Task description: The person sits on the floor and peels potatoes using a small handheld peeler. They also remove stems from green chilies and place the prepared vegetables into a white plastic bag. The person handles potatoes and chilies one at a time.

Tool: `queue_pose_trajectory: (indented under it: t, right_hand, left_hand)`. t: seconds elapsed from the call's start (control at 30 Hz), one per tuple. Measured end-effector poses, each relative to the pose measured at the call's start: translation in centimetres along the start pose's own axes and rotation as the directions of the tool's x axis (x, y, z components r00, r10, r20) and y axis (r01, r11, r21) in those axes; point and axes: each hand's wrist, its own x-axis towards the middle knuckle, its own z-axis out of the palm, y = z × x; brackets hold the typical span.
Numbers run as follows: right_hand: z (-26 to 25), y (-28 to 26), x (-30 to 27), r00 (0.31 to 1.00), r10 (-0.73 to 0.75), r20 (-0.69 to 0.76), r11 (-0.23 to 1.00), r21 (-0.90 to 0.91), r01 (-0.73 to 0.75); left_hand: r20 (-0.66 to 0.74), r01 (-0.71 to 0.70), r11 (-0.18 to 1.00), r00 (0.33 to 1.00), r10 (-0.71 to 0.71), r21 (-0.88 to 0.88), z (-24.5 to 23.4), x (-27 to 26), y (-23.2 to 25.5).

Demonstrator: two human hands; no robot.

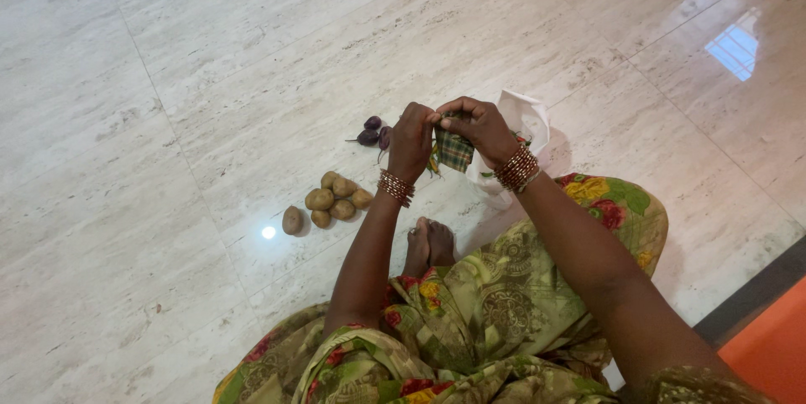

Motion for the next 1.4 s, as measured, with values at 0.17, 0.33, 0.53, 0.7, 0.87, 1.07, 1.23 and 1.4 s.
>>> queue_pose_trajectory:
  t: [0.17, 0.33, 0.53, 0.7, 0.87, 1.07, 1.23, 1.4]
  right_hand:
    - [0.0, 0.1, 0.1, 1.000, 0.010, 0.013, 0.999, -0.032, -0.010]
    - [-0.2, 0.7, 0.3, 1.000, 0.018, -0.008, 0.998, -0.059, -0.019]
    - [-1.1, 1.3, 0.7, 0.999, 0.017, -0.051, 1.000, -0.014, -0.018]
    - [-1.0, 1.3, 0.6, 0.997, 0.046, -0.054, 0.999, -0.013, -0.047]
    - [-1.0, 0.6, 0.5, 0.999, 0.043, -0.003, 0.999, 0.000, -0.043]
    - [-2.2, 0.0, 0.5, 0.998, 0.067, -0.017, 0.997, -0.029, -0.068]
    - [-4.2, -0.4, 0.8, 0.991, 0.002, -0.133, 1.000, 0.020, 0.001]
    - [-6.9, -0.9, 0.6, 0.970, -0.075, -0.229, 0.997, 0.006, 0.079]
  left_hand:
    - [-0.029, 0.132, 0.989, 0.991, -0.134, -0.071, 0.9, -0.1, -0.6]
    - [-0.020, 0.200, 0.978, 0.979, -0.202, -0.049, 1.0, -0.1, -0.8]
    - [0.019, 0.126, 0.984, 0.992, -0.124, -0.123, 0.2, 0.2, 0.0]
    - [0.055, 0.179, 0.969, 0.984, -0.172, -0.170, -0.1, 0.3, -0.1]
    - [0.107, 0.219, 0.953, 0.974, -0.200, -0.211, -0.7, 0.4, -0.1]
    - [0.193, 0.336, 0.874, 0.939, -0.283, -0.352, -1.3, 0.3, -1.2]
    - [0.164, 0.443, 0.767, 0.894, -0.417, -0.464, -1.5, 0.4, -4.2]
    - [0.072, 0.636, 0.708, 0.757, -0.649, -0.306, 0.4, -1.3, -9.5]
